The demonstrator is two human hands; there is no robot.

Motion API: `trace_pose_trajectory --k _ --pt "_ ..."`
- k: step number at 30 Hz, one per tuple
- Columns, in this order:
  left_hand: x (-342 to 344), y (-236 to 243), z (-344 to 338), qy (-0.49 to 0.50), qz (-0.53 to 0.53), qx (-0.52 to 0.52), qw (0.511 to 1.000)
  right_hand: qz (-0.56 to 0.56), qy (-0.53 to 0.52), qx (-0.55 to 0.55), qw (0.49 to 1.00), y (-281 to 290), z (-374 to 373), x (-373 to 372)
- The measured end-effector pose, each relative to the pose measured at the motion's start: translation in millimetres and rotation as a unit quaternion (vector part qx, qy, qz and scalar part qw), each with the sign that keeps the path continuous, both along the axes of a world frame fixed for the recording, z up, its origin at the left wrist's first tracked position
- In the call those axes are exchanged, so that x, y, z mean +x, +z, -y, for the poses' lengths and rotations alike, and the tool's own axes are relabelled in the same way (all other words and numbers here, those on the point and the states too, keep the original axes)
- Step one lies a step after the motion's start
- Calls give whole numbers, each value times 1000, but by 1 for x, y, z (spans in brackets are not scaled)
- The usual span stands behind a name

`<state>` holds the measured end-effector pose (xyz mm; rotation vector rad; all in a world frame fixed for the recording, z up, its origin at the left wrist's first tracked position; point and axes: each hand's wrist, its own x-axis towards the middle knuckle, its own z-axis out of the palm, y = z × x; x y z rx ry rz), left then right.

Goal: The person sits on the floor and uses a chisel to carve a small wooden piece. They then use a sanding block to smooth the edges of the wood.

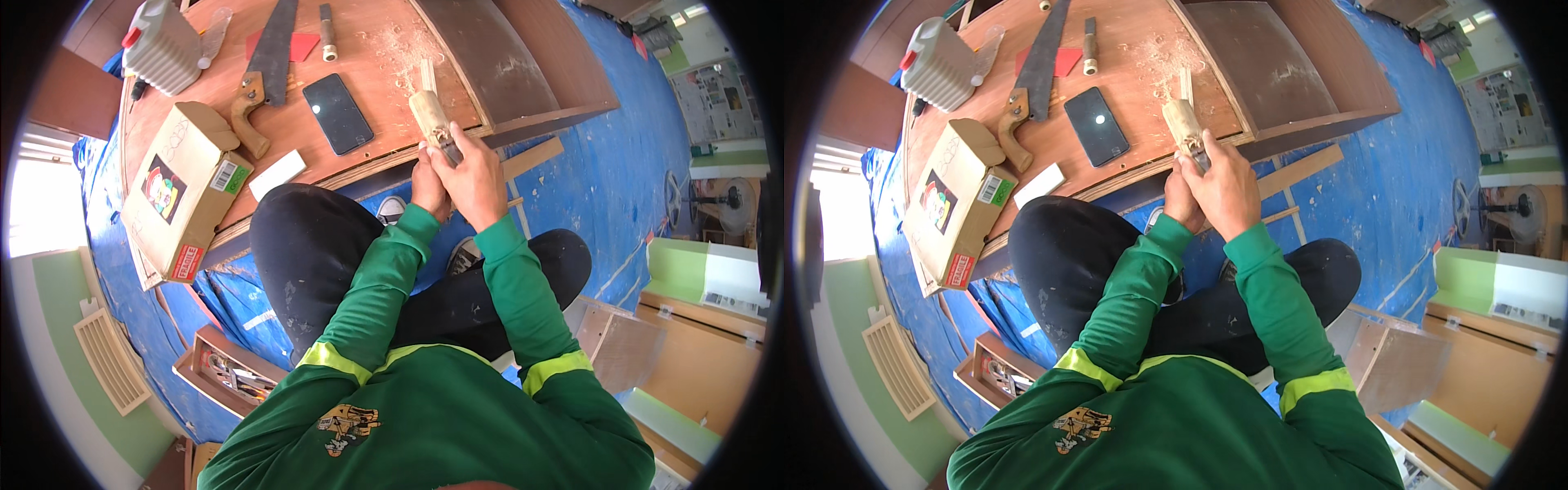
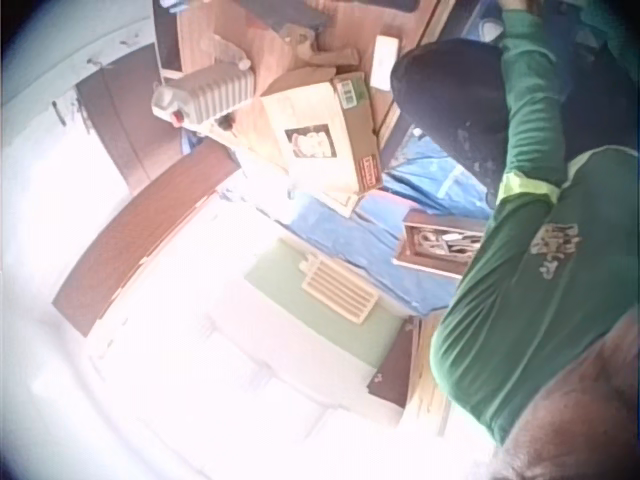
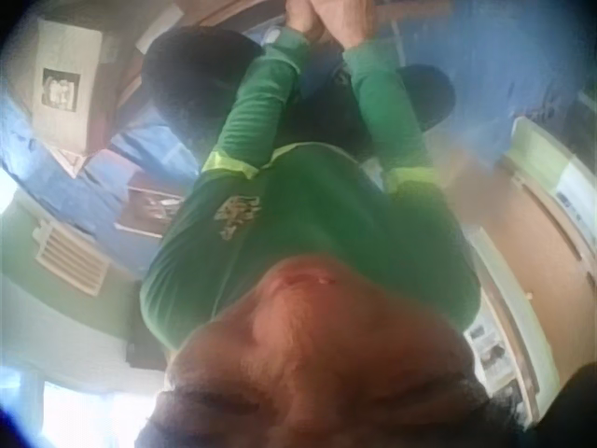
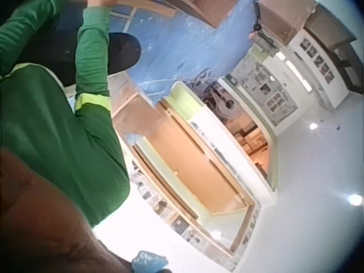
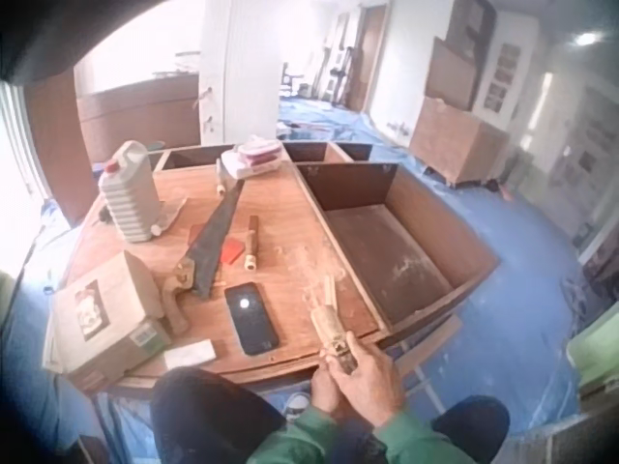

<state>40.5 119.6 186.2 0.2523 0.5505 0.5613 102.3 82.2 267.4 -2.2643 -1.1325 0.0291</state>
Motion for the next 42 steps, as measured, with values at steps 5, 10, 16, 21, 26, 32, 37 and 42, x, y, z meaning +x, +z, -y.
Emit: trace_pose_trajectory --k 5,10,16,21,26,32,37,42 --pt "-8 6 2 -58 -99 -6 993 -26 -14 2 1000 6 -111 82" --pt "-5 13 -7 -55 -67 -18 996 -13 -1 21 1000 18 -87 56" --pt "-4 2 -1 -35 -39 0 999 16 0 39 999 6 0 -7" --pt "-7 2 -2 -67 -92 18 993 -24 -27 9 999 17 -115 74" --pt "-10 -4 -12 -95 -32 11 995 -57 36 4 998 25 -75 45" --pt "-5 -6 -2 -53 -49 4 997 -10 -3 6 1000 13 -5 -4" --pt "-8 3 -3 -72 -88 16 993 -56 -48 11 997 24 -125 84" --pt "-4 2 -5 -62 -110 -7 992 -41 22 65 997 -4 -97 82"
